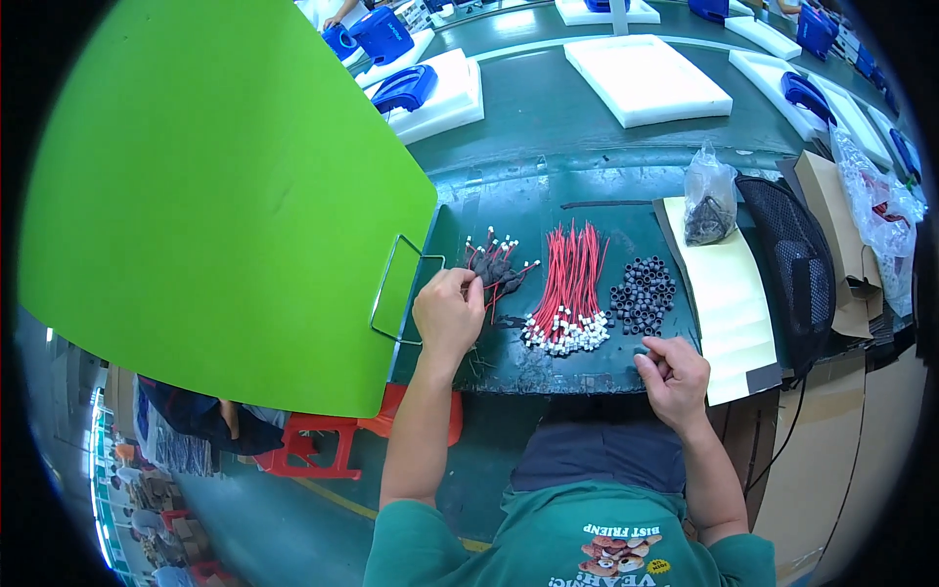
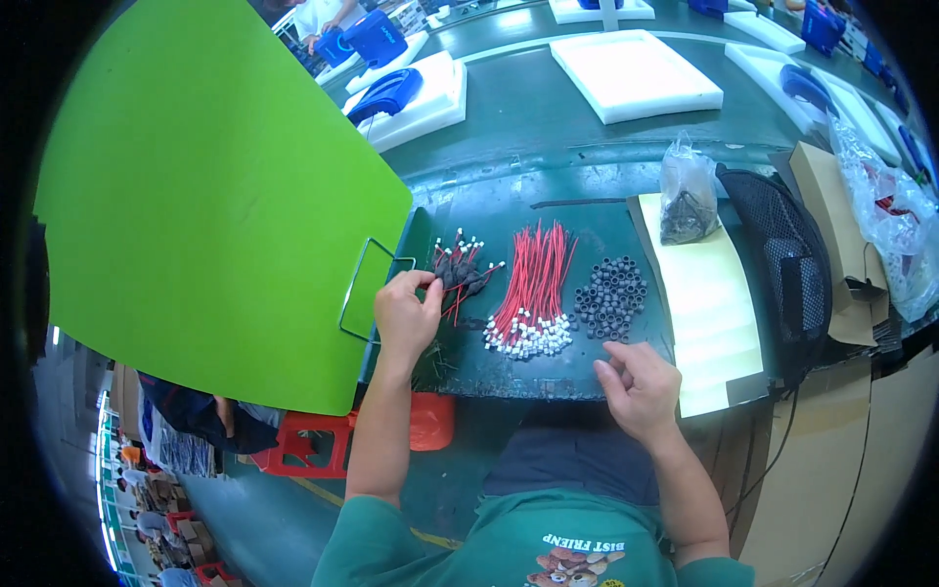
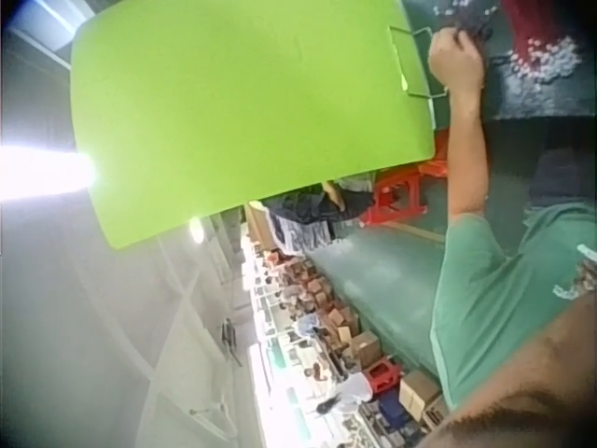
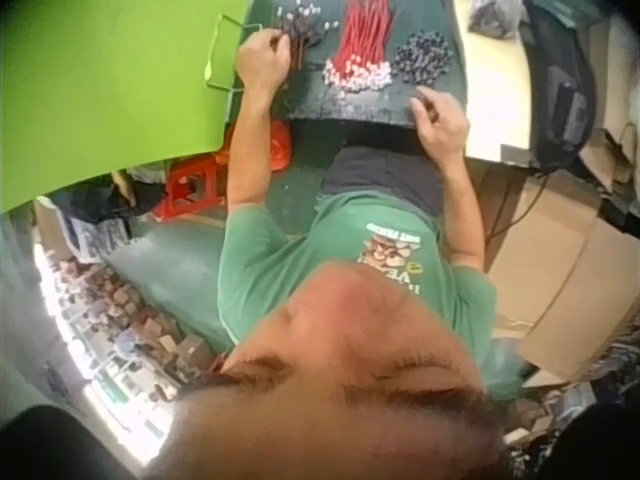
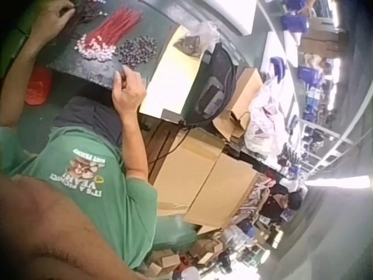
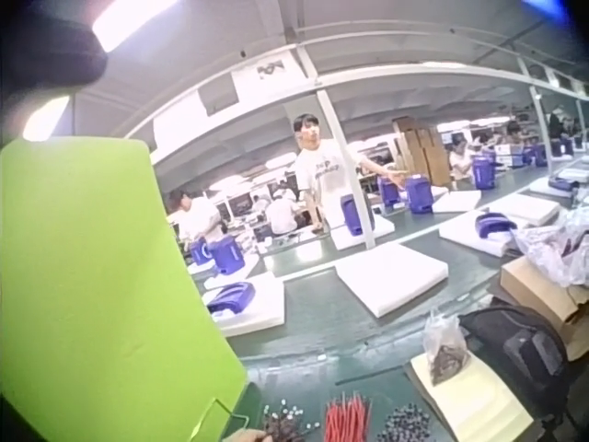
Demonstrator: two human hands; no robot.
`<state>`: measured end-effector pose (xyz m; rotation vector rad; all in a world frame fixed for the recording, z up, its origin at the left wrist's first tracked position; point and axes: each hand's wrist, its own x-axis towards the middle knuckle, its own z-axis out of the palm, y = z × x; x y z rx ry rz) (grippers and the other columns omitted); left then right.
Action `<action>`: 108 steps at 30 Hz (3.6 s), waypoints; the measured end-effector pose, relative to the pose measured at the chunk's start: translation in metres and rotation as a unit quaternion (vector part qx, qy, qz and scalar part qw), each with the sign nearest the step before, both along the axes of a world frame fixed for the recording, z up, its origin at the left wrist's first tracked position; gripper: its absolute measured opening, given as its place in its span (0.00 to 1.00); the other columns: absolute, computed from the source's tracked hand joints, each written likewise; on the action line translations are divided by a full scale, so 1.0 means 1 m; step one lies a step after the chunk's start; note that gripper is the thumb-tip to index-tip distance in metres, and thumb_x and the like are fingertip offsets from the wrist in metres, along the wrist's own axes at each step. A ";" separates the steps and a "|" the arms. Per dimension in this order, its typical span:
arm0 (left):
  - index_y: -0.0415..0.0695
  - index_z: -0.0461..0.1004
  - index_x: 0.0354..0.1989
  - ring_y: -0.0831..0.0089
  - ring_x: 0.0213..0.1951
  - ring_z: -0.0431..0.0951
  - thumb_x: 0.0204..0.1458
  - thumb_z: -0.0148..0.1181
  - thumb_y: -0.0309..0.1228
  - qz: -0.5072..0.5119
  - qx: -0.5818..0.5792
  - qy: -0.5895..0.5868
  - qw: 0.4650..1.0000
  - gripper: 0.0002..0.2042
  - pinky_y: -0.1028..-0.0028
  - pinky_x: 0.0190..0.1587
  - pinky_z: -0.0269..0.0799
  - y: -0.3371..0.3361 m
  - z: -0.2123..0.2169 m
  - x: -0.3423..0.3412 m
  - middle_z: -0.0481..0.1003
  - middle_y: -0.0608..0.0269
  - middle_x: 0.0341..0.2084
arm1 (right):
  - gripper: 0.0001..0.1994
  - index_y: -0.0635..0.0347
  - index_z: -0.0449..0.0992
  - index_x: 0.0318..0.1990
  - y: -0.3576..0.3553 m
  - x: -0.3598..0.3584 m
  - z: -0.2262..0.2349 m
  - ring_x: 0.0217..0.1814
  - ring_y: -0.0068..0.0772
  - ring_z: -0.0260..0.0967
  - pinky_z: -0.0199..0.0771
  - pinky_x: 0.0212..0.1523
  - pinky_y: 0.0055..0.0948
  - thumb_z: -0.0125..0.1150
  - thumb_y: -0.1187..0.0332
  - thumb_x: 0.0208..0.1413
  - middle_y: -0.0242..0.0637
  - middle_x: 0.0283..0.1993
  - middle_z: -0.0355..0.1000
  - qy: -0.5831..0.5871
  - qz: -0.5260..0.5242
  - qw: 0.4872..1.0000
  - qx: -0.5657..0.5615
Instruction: The person assembles electronic wiring harnesses by manually attaching black connectors to red wires at a production workbench.
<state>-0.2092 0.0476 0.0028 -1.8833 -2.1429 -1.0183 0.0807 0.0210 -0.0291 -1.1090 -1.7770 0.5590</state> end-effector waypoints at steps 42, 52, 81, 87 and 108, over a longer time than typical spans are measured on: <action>0.41 0.76 0.17 0.59 0.24 0.75 0.38 0.61 0.40 0.000 -0.164 0.029 0.986 0.13 0.64 0.29 0.69 0.004 -0.002 0.021 0.73 0.55 0.19 | 0.07 0.60 0.74 0.31 -0.004 -0.005 0.003 0.12 0.25 0.59 0.57 0.14 0.23 0.62 0.74 0.40 0.33 0.21 0.66 -0.050 -0.021 0.998 0.038; 0.41 0.74 0.16 0.55 0.24 0.75 0.42 0.58 0.40 0.056 -0.156 0.031 0.986 0.14 0.61 0.26 0.69 0.014 -0.007 0.027 0.73 0.53 0.18 | 0.07 0.60 0.74 0.30 -0.004 -0.004 0.002 0.13 0.26 0.60 0.59 0.15 0.23 0.62 0.73 0.41 0.33 0.20 0.67 -0.046 -0.023 0.998 0.036; 0.40 0.74 0.22 0.68 0.18 0.71 0.42 0.61 0.26 -0.380 -0.060 -0.131 0.914 0.04 0.72 0.20 0.66 -0.057 0.017 0.141 0.69 0.60 0.16 | 0.12 0.70 0.71 0.42 0.002 0.009 0.011 0.14 0.11 0.59 0.57 0.12 0.10 0.49 0.70 0.57 0.37 0.26 0.72 0.430 0.089 0.845 -0.305; 0.43 0.74 0.25 0.62 0.24 0.73 0.42 0.59 0.29 -0.292 -0.089 0.033 0.952 0.04 0.66 0.26 0.69 -0.006 0.013 0.129 0.69 0.59 0.24 | 0.14 0.69 0.72 0.41 0.008 0.010 0.004 0.14 0.10 0.53 0.54 0.16 0.10 0.44 0.66 0.60 0.29 0.20 0.67 0.387 0.062 0.889 -0.239; 0.39 0.74 0.28 0.59 0.29 0.74 0.39 0.56 0.26 -0.297 -0.188 0.104 0.930 0.07 0.64 0.31 0.70 0.016 0.024 0.134 0.71 0.52 0.23 | 0.13 0.65 0.69 0.48 0.003 0.006 0.002 0.16 0.10 0.55 0.55 0.17 0.10 0.48 0.71 0.57 0.29 0.23 0.68 0.377 0.068 0.898 -0.216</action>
